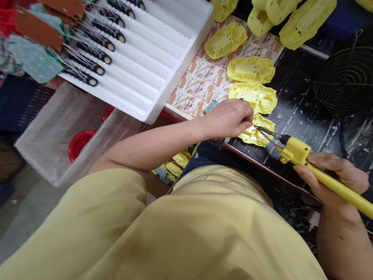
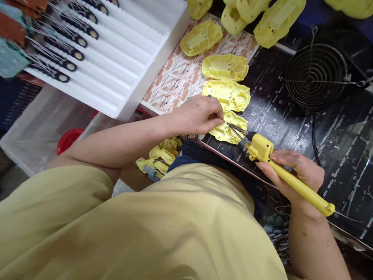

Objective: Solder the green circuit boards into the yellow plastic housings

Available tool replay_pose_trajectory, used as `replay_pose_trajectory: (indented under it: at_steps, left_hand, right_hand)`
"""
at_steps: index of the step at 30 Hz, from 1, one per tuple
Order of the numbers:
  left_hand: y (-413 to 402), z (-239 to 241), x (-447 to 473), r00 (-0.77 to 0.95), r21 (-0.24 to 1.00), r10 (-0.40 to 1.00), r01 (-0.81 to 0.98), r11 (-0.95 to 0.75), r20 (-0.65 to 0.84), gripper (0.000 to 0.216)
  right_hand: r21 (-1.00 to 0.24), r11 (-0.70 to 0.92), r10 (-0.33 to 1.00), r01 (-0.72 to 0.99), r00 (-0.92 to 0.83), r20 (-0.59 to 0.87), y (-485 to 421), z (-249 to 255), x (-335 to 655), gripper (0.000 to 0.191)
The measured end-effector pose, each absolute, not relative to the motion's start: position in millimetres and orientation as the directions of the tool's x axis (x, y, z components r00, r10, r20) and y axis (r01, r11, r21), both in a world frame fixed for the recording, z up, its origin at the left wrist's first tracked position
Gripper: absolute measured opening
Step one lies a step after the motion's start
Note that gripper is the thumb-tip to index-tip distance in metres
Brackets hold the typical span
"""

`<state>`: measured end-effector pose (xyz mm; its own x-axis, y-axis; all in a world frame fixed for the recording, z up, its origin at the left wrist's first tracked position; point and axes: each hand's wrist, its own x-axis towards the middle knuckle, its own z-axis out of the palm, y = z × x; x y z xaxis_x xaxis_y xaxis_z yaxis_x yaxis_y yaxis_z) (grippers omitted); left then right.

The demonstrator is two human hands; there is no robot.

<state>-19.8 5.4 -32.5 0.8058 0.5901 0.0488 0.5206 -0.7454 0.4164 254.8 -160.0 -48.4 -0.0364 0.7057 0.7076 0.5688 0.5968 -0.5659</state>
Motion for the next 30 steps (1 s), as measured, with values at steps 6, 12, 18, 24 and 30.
replay_pose_trajectory:
  at_steps: [6,12,18,24,30]
  left_hand:
    - [6,-32,-20,0.806,0.421,0.591,0.521,-0.742,0.043,0.024]
    - [6,-31,-20,0.802,0.426,0.597,0.532,-0.731,0.022,0.024]
    - [6,-31,-20,0.806,0.4,0.591,0.534,-0.744,0.023,0.025]
    - [6,-32,-20,0.808,0.398,0.588,0.527,-0.751,0.039,0.023]
    - [-1,-31,-24,0.834,0.284,0.542,0.498,-0.819,0.102,0.028]
  right_hand:
    - [-0.588,0.578,0.709,0.566,0.008,0.706,-163,-49,258,0.027]
    - [-0.564,0.581,0.73,0.587,-0.069,0.68,-161,-46,259,0.03]
    - [-0.587,0.557,0.712,0.588,0.027,0.702,-162,-45,264,0.029]
    - [-0.602,0.412,0.715,0.684,0.167,0.679,-176,-52,263,0.035]
    - [-0.632,0.389,0.698,0.67,0.233,0.677,-187,-52,254,0.06]
